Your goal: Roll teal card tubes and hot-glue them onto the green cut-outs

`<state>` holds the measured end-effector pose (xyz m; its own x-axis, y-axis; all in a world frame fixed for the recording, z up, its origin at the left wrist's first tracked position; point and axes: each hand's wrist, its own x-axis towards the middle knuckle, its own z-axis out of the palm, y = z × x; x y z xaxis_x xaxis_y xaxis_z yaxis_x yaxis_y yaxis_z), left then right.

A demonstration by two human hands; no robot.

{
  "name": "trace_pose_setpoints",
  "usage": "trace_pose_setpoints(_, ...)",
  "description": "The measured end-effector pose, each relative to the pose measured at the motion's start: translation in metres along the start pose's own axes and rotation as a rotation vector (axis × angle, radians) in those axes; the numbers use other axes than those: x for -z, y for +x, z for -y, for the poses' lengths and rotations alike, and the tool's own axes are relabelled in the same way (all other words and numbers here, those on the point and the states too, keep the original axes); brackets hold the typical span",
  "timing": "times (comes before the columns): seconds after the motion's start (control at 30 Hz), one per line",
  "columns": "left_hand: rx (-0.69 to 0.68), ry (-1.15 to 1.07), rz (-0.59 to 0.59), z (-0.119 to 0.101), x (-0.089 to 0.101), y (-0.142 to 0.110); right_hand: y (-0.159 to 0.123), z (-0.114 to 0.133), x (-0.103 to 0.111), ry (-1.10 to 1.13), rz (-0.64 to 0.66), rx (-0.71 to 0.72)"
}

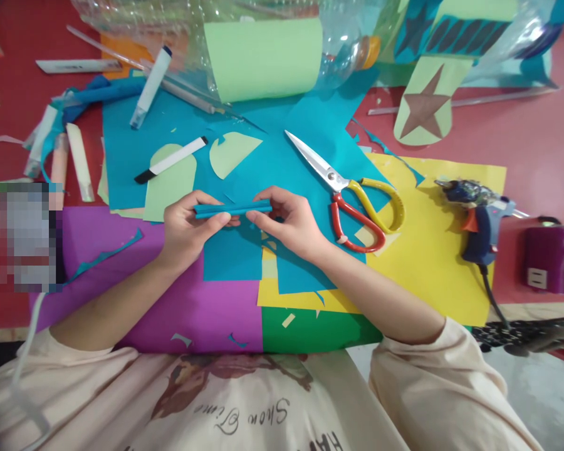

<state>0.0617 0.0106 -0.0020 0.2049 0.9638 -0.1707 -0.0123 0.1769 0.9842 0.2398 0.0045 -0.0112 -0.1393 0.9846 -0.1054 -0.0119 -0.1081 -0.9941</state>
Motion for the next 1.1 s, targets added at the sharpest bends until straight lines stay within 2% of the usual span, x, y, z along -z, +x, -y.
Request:
trace_pose_setpoints(0.37, -0.053, 0.156, -0.005, 0.0034, 0.0041, 0.0008, 0.0003, 0.0007, 0.0039, -0.06, 0.011, 0.01)
trace_pose_setpoints(0.53, -0.063, 0.216, 0.028, 0.0038, 0.0057, 0.0004, -0.0003, 0.002, 0.0031, -0.089, -0.009, 0.014)
trace_pose_setpoints(0.9, -0.13, 0.236, 0.045, -0.0003, 0.0026, -0.0012, -0.0003, 0.0048, 0.001, -0.108, -0.036, 0.031)
trace_pose_setpoints(1.1, -0.138, 0.277, 0.049, -0.0009, 0.0028, -0.0011, 0.0007, 0.0086, 0.0028, -0.115, 0.067, 0.047)
